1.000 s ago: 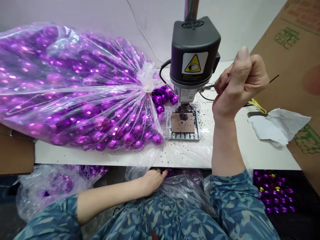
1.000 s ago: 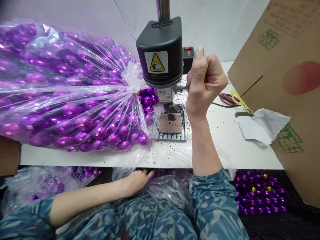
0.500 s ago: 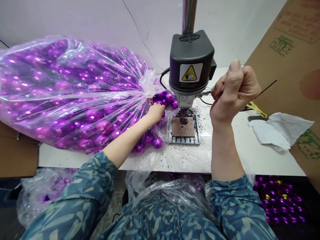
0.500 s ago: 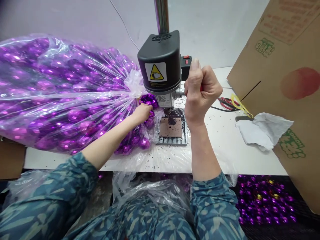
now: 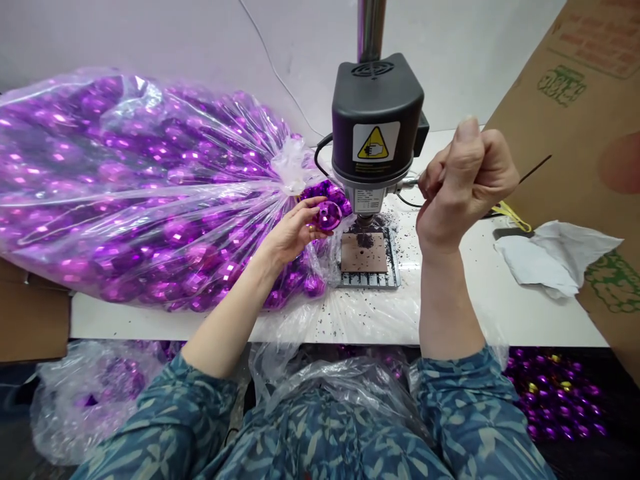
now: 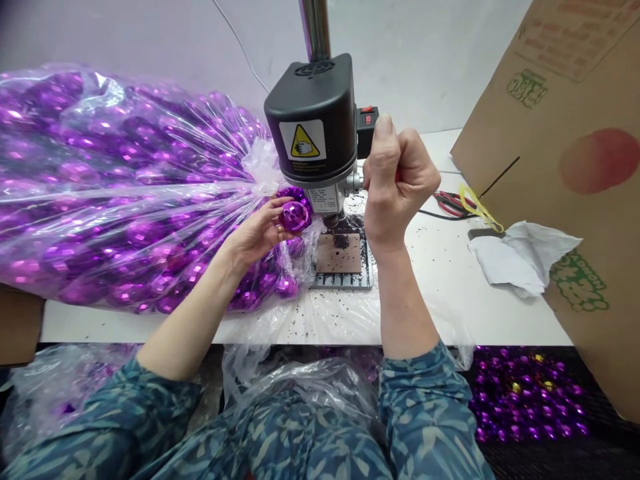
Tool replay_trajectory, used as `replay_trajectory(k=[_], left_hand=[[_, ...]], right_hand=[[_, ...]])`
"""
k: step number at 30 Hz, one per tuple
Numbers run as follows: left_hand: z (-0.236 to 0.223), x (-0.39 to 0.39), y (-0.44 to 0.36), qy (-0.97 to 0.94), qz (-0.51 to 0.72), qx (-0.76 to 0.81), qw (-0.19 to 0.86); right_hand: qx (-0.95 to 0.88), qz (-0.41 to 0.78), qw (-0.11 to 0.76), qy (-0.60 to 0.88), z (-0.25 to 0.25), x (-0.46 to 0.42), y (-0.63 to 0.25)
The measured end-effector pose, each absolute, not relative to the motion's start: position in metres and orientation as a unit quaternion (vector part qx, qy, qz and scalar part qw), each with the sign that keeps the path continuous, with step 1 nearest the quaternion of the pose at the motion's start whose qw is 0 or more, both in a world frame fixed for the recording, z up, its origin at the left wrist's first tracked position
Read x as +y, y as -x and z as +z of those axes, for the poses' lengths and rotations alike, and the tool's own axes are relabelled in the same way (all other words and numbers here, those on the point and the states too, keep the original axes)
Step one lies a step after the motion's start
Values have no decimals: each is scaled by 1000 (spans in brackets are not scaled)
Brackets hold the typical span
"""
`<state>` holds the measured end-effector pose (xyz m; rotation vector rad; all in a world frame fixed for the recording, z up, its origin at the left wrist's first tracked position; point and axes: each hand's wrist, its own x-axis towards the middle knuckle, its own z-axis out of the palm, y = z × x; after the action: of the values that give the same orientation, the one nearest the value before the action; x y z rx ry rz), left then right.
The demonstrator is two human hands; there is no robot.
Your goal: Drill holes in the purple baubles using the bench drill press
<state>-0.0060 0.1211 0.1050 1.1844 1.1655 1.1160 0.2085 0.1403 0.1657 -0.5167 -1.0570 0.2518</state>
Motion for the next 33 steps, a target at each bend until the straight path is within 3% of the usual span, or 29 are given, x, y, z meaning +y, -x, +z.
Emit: replay_trajectory(k=[5,17,20,25,33], left_hand=[[88,93,-8,-422,458,433,651],[53,81,-39,-304,431,440,727],[48,76,-39,-342,439,446,701],[38,69,-33,-520,431,470,568],[30,84,-32,-548,432,454,554]], right_hand=[[-488,117,828,251,166,140,-207],[-486,131,842,194,165,140,-205],[-489,121,839,206,166,138,-204],[-497,124,835,203,163,139,-205],[-505,113,812,268,162,138,-207]])
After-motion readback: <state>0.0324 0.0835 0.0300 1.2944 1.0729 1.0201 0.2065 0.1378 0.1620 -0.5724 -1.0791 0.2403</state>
